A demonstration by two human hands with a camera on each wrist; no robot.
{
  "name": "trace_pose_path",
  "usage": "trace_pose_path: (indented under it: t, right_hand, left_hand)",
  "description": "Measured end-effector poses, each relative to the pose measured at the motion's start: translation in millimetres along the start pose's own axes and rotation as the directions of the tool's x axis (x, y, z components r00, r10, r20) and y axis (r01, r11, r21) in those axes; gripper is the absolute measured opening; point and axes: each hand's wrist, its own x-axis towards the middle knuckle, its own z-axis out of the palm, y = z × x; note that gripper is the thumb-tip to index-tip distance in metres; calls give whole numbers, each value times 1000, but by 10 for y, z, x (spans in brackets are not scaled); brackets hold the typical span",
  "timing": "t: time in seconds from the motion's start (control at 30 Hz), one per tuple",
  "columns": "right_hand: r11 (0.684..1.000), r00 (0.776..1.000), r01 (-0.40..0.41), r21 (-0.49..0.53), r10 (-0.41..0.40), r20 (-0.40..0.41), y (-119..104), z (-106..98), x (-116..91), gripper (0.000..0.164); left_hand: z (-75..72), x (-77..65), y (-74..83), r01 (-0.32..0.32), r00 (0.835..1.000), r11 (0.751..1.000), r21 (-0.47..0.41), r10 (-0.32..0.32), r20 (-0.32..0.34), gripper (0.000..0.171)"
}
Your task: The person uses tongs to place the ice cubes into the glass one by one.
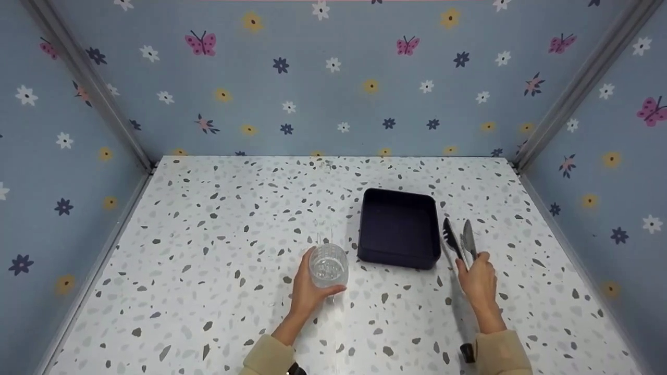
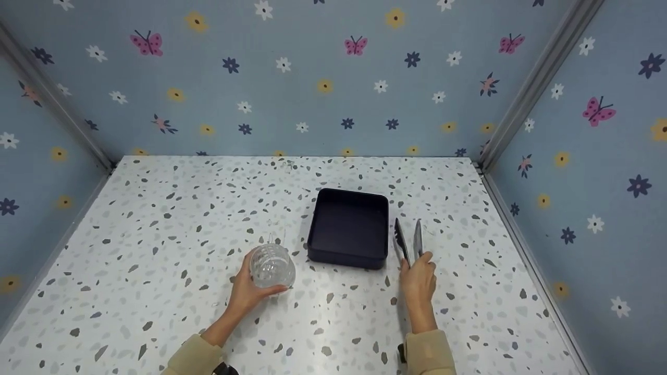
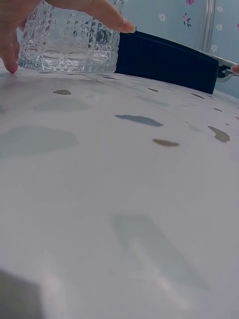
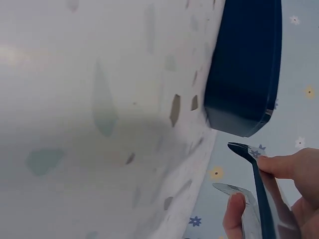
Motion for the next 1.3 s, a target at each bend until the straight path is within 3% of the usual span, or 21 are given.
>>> trace_pose_path:
  t: [0.33, 0.7, 1.17, 1.3]
  right_hand:
    - [996, 990, -69, -50, 75, 122, 54, 67, -3, 43]
    - [991, 967, -114, -77, 128, 221, 63, 89, 29, 52]
    - [987, 953, -34, -157, 80, 291, 44, 7, 29, 61]
    - [990, 961, 43, -137, -4, 276, 9, -73, 47, 63]
  left_hand:
    - [-12, -11, -11, 25, 1000, 1000, 19, -25, 15, 110]
    - [-25, -14, -4, 6, 1000, 999, 41, -6, 13, 110]
    - [-89, -10, 116, -18, 999, 999, -29, 19, 33, 105]
    - [-172, 19, 144, -100, 995, 994, -48, 101, 18, 94]
